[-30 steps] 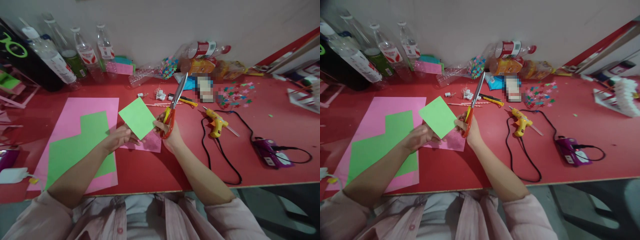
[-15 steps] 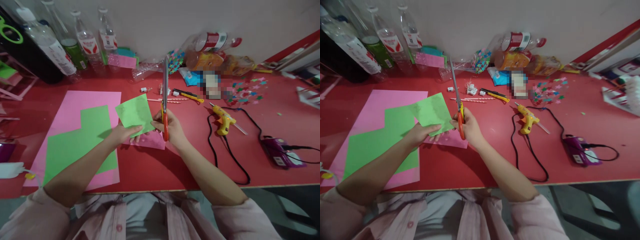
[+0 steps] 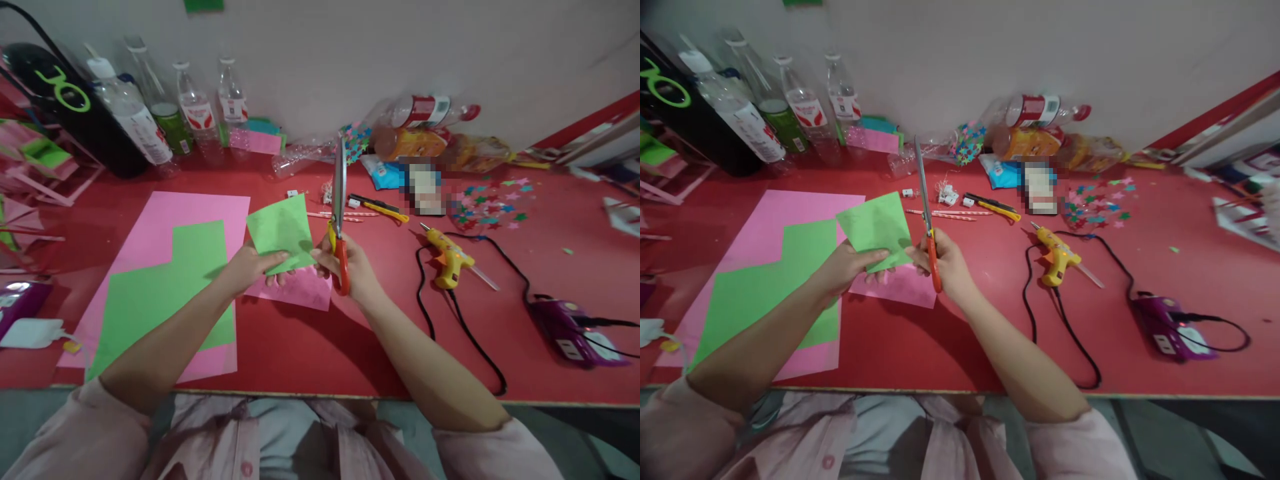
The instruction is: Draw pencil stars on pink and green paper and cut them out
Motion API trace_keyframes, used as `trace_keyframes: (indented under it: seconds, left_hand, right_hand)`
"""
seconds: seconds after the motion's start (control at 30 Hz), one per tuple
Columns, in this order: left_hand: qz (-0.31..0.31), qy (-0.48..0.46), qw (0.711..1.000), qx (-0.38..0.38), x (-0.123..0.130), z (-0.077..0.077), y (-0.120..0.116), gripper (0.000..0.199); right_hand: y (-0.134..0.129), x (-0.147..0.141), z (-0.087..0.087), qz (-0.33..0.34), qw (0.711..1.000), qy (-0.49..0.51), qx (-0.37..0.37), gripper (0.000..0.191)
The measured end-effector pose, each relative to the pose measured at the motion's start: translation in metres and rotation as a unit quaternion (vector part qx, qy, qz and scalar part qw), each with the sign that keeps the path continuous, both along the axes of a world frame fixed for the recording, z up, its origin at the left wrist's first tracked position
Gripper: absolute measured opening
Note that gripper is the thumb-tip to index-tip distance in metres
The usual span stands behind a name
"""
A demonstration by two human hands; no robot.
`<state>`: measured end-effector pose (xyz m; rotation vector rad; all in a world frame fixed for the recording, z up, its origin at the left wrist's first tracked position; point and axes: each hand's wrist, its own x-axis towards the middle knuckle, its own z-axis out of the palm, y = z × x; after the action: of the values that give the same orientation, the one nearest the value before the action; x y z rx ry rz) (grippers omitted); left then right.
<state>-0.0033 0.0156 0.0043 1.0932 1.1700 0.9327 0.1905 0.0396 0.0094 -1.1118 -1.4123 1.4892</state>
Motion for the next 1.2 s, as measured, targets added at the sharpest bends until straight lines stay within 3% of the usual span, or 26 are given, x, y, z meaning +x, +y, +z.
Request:
trace_keyframes:
  seconds: [0.13,0.37,0.47,0.77,0.97,1.2]
  left_hand:
    - [0.127,-0.060,0.988,0.058,-0.012,-0.007,0.005,0.020]
    - [0.247,-0.104,0.959,0.096,-0.020,-0.001,0.008,0.015]
    - [0.241,-0.117,0.958,0.105,-0.014,-0.002,0.006,0.015]
    - [0.201,-0.073,0.971,0.105,-0.006,0.001,-0.002,0.026]
    - [0.196,-0.103,0.969,0.115,-0.005,0.000,-0.001,0.027]
    - [0.186,-0.112,0.969,0.121,-0.007,-0.002,0.000,0.025]
  right_hand:
    - [0.007,0.020,0.008,0.081,0.987,-0.132,0.038,0.043]
    - [0.005,0.033,0.022,0.228,0.914,-0.332,0.041,0.048]
    - [0.000,0.026,0.022,0.245,0.901,-0.356,0.031,0.053]
    - [-0.009,0.013,0.012,0.239,0.926,-0.291,0.005,0.059]
    - [-0.007,0.013,0.000,0.260,0.931,-0.256,0.002,0.058]
    - [-0.008,0.013,-0.002,0.253,0.932,-0.261,0.001,0.054]
